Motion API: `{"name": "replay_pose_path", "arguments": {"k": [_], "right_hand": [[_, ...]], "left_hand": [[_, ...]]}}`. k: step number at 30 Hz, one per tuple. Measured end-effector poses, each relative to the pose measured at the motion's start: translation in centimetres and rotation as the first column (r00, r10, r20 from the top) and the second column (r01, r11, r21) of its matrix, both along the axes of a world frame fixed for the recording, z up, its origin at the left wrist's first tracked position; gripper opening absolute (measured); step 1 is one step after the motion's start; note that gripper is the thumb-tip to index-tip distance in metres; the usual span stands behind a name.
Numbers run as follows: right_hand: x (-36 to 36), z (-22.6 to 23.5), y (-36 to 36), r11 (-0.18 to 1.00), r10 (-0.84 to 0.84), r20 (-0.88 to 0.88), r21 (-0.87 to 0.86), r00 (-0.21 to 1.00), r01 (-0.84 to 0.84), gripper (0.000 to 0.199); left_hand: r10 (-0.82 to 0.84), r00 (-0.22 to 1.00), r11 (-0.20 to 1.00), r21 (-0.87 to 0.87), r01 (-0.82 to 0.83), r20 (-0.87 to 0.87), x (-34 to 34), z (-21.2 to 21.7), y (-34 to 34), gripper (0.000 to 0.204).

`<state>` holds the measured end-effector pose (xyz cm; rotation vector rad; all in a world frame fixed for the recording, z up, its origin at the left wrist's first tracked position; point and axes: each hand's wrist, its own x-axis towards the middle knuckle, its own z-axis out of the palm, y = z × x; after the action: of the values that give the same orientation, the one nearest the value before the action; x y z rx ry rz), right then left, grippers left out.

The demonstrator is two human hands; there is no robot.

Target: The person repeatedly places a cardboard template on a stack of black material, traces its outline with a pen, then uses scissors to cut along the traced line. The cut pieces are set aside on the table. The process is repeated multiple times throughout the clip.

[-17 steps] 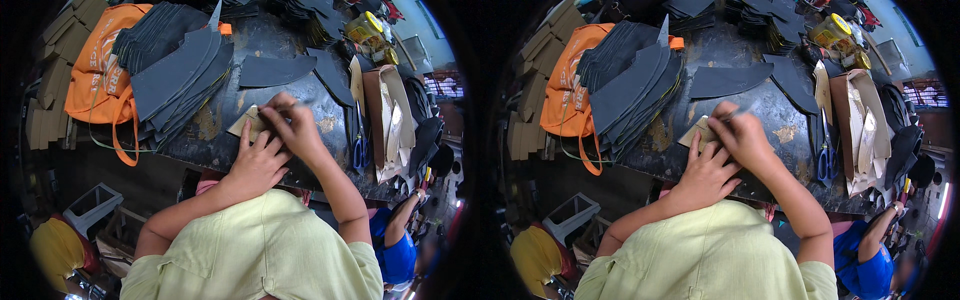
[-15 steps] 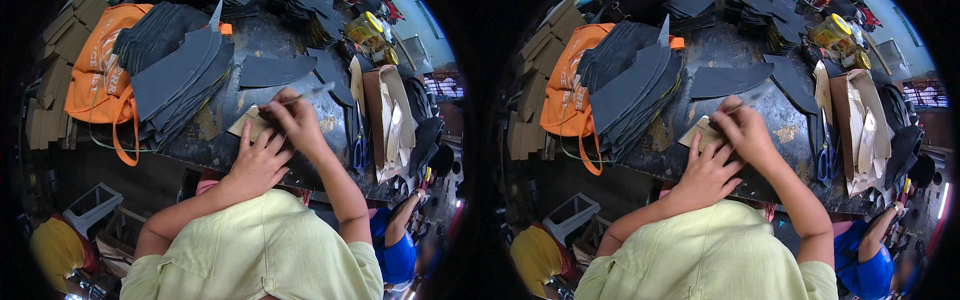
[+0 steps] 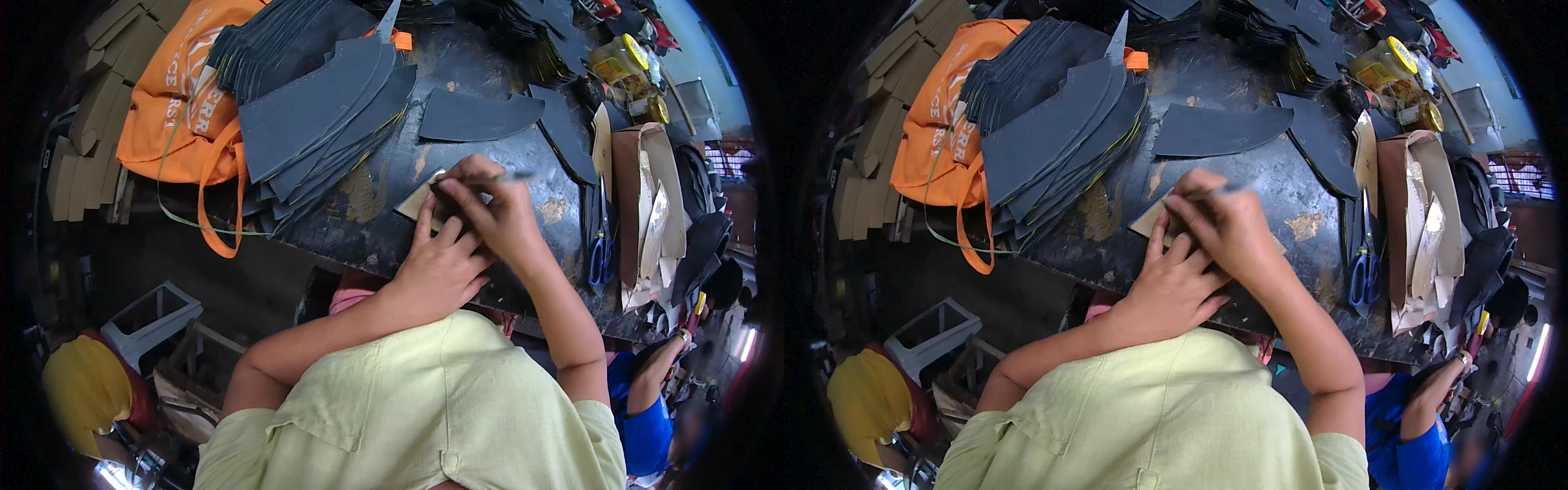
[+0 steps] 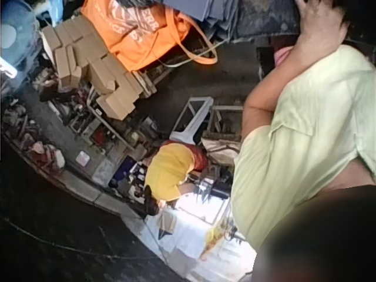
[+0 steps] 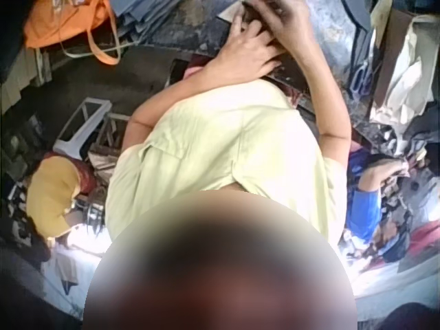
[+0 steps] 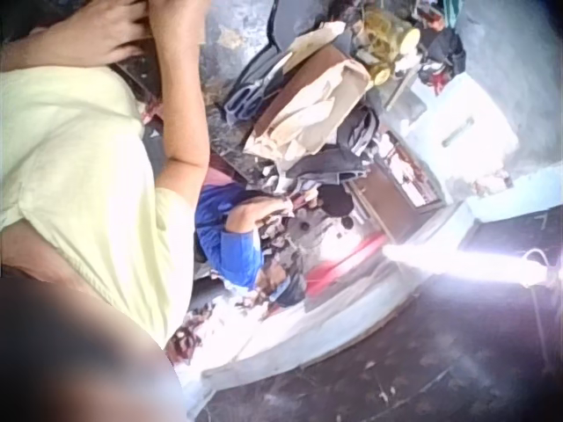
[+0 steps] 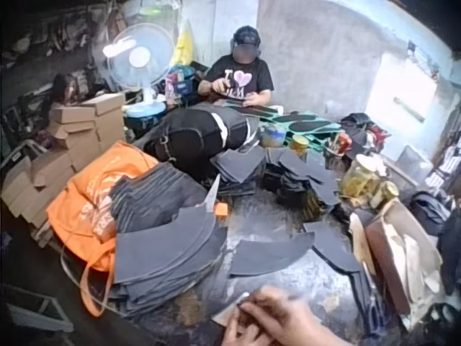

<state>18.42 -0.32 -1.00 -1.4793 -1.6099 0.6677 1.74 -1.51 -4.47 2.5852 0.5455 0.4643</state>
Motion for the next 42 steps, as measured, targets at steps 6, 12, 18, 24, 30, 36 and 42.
{"name": "replay_pose_path", "arguments": {"k": [6,12,18,24,30,36,42], "right_hand": [[2.0,0.9,-1.3,0.956,-0.293,-0.560,-0.180,0.775,0.231,0.017],[4.1,3.9,-7.3,0.944,-0.149,0.422,-0.207,0.894,0.255,0.055],[4.3,3.0,-9.6,0.900,-0.166,0.390,-0.316,0.906,0.301,0.057],[5.0,2.7,-10.6,0.939,-0.178,0.230,-0.252,0.957,0.235,0.042],[6.0,1.6,-11.7,0.876,-0.274,-0.213,-0.457,0.938,0.153,0.024],[8.2,1.6,-10.9,0.787,-0.518,-0.016,-0.401,0.855,0.469,0.031],[8.9,1.3,-10.5,0.786,-0.542,0.405,-0.066,0.736,0.615,0.041]], "left_hand": [[0.032,0.999,0.999,-0.019,-0.031,0.040,0.1,0.4,-0.1,0.057],[0.034,0.992,0.978,-0.209,-0.007,0.122,-1.3,2.5,2.5,0.067],[0.288,0.958,0.947,-0.152,-0.283,0.011,-3.5,4.6,6.2,0.076],[0.326,0.934,0.562,-0.825,-0.067,0.147,-2.6,2.9,6.5,0.050],[0.393,0.848,0.280,-0.925,0.259,0.356,-0.3,1.0,5.1,0.044],[0.549,0.715,0.472,-0.866,0.162,0.433,0.1,1.8,6.1,0.081],[0.456,0.817,0.496,-0.863,0.098,0.354,0.2,2.3,7.2,0.056]]}}
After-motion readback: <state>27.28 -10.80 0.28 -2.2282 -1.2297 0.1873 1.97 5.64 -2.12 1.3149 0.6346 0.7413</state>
